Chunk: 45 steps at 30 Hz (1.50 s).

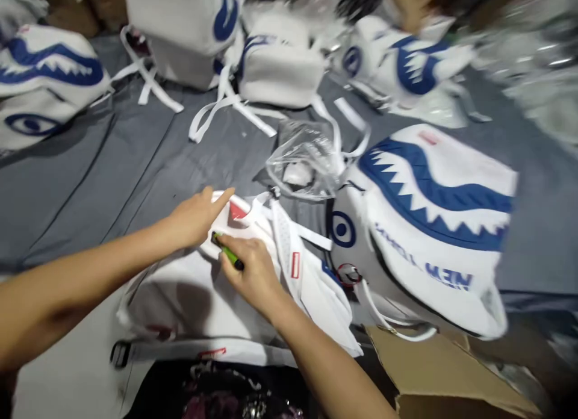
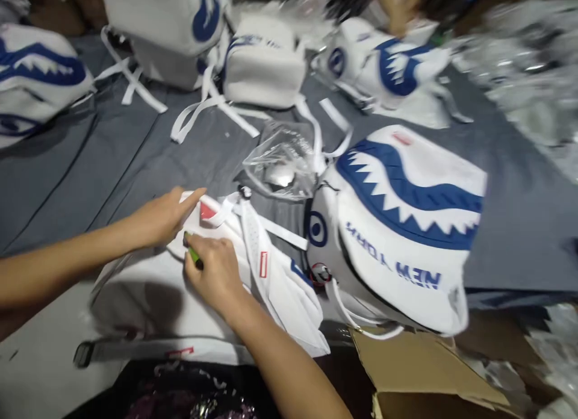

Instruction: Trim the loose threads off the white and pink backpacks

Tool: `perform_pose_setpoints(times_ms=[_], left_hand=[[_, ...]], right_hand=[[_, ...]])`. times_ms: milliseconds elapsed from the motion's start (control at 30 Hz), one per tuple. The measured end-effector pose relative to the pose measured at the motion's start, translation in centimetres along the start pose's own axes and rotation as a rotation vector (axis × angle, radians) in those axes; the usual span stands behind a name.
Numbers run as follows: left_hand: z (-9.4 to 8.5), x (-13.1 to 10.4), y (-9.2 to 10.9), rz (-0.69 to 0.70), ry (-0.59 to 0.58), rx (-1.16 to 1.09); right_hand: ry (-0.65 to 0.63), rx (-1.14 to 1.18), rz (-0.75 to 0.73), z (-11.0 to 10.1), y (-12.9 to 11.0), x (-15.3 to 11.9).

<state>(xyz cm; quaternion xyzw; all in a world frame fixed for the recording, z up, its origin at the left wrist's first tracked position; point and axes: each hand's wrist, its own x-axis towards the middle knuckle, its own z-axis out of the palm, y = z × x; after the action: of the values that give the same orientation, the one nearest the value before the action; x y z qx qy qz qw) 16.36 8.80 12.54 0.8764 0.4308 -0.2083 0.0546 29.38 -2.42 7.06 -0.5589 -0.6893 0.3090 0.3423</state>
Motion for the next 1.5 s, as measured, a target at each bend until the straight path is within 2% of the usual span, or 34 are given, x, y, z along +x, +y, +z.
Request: perform_pose_setpoints(times_ms=[100, 167, 267, 333, 400, 467, 500, 533, 600, 633, 733, 833, 933, 1233, 1400, 1500], left_hand=[[0.1, 0.3, 0.0, -0.005, -0.008, 0.038], [0.1, 0.7, 0.1, -0.019, -0.014, 0.051], [0.3, 0.9, 0.3, -0.044, -0.022, 0.038], [0.6, 0.9, 0.3, -0.054, -0.024, 0.027], [0.8, 0.9, 0.3, -0.051, -0.017, 0.025], [1.0, 0.9, 0.3, -0.049, -0.003, 0.032], [1.0, 0.9, 0.3, -0.048, 0.003, 0.032], [1.0, 1.0, 0.4, -0.048, 0.005, 0.028], [0.9, 1.1, 0.5, -0.056, -0.003, 0.013], [0.9, 1.1, 0.6, -0.065, -0.013, 0.008], [0.9, 1.5, 0.5, -0.074, -0.022, 0.011], [1.2, 1.8, 0.3, -0.067, -0.016, 0.022], [1.5, 1.9, 0.1, -0.055, -0.012, 0.023], [1.5, 1.7, 0.0, -0.033, 0.025, 0.048], [1.2, 1.6, 0.3, -0.062, -0.011, 0.039], [0.9, 1.6, 0.5, -0.070, -0.013, 0.050]], right_hand=[[0.029, -0.002, 0.028, 0.4, 0.3, 0.4], [-0.024, 0.147, 0.028, 0.0, 0.6, 0.7], [-0.092, 0.453, 0.020, -3.1, 0.7, 0.1], [0.024, 0.530, -0.030, -6.6, 1.3, -0.6], [0.288, 0.404, -0.043, -10.0, 3.1, -0.2], [0.511, 0.035, 0.072, -12.3, 6.0, 1.6], [0.507, -0.216, 0.166, -12.9, 7.8, 2.9], [0.409, -0.454, 0.266, -13.2, 9.7, 4.5], [0.149, -0.789, 0.387, -13.2, 13.3, 7.9], [0.077, -0.839, 0.392, -13.2, 14.9, 9.5], [-0.024, -0.855, 0.326, -13.3, 18.5, 12.7], [-0.117, -0.877, 0.270, -13.1, 20.1, 13.5], [-0.161, -0.910, 0.247, -12.4, 20.4, 13.2], [-0.180, -0.954, 0.230, -11.2, 19.7, 13.2], [-0.129, -0.927, 0.228, -10.4, 19.6, 12.9], [-0.106, -0.885, 0.259, -10.5, 19.9, 13.0]])
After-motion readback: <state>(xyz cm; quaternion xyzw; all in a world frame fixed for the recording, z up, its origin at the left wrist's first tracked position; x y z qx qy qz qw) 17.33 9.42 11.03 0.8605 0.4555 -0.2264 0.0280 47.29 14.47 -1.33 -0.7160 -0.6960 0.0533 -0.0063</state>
